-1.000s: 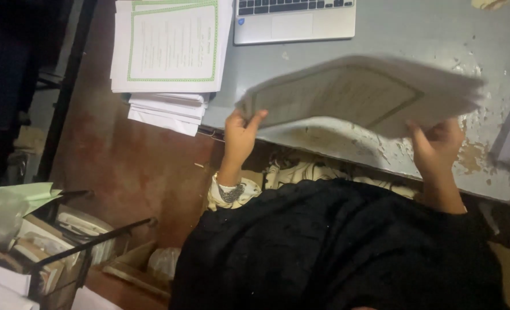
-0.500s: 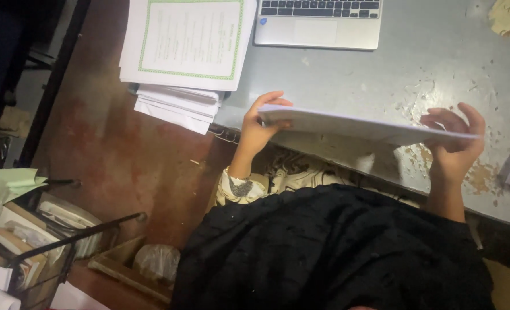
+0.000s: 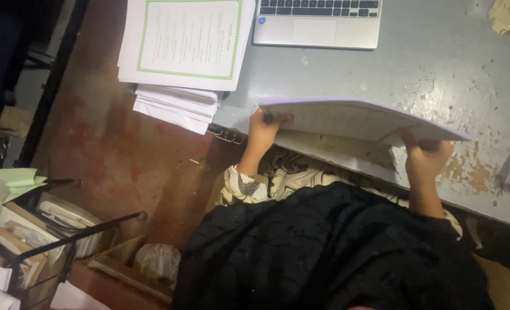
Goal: Organizing and sorting printed papers and booklets on a desk by flipping through pages and moving stacks.
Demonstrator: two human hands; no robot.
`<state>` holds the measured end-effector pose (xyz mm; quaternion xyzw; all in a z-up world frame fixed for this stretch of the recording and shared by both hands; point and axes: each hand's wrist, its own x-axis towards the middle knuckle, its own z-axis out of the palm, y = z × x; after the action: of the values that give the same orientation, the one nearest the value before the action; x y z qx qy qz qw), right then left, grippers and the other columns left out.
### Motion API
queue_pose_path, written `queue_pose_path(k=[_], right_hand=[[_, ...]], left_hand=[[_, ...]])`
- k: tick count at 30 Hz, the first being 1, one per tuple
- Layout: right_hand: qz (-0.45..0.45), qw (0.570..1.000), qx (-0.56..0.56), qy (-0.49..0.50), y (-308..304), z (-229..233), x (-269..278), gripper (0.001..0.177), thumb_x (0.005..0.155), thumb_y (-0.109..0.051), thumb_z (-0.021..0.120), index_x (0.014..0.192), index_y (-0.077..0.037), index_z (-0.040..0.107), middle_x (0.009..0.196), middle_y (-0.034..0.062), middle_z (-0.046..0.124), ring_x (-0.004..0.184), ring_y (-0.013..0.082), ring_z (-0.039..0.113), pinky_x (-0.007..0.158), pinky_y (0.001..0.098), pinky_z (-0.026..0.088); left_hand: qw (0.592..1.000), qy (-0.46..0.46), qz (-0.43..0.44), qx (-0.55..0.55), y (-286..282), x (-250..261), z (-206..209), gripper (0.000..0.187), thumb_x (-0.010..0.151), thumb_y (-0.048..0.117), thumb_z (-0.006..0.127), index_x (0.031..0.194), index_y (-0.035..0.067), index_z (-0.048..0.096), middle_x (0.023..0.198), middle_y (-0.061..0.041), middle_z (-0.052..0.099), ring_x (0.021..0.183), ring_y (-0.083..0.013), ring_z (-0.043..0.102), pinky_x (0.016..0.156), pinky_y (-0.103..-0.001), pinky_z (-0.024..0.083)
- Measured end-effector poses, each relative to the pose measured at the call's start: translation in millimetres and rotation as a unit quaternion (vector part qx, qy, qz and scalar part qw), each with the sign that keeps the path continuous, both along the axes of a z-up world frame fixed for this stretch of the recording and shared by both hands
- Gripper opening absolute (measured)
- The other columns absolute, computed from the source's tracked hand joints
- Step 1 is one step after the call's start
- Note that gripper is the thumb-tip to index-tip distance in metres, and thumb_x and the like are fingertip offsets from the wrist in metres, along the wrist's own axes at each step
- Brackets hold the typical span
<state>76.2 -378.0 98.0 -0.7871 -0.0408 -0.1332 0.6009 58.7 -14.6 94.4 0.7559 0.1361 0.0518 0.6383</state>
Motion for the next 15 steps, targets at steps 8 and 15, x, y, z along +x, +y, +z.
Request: queue_pose_path(k=[8, 15], right_hand=[[0.019, 0.997, 0.004, -0.069, -0.7, -23.3, 10.5, 0.027, 0.099, -0.007, 0.086, 0.115, 0.002, 0.066, 0.106, 0.0148, 0.068, 0.099, 0.0263, 0.068, 0.083, 0.0362, 0.060], [-0.067, 0.990, -0.110, 0.063, 2.3, -42.8, 11.2, 0.028, 0.088, -0.021, 0.088, 0.102, 0.000, 0.074, 0.093, 0.0106, 0.072, 0.084, 0.0202, 0.068, 0.067, 0.0353, 0.054]], left_hand=[[0.999, -0.043, 0.014, 0.025, 8.2, 3.2, 2.0, 0.021, 0.084, 0.017, 0.081, 0.099, 0.014, 0.067, 0.096, -0.001, 0.073, 0.095, -0.0186, 0.067, 0.081, -0.030, 0.051], [0.999, 0.022, 0.018, 0.022, 11.7, 8.8, -33.4, 0.035, 0.076, 0.014, 0.081, 0.108, 0.005, 0.071, 0.105, -0.012, 0.077, 0.100, -0.0286, 0.075, 0.082, -0.036, 0.061]])
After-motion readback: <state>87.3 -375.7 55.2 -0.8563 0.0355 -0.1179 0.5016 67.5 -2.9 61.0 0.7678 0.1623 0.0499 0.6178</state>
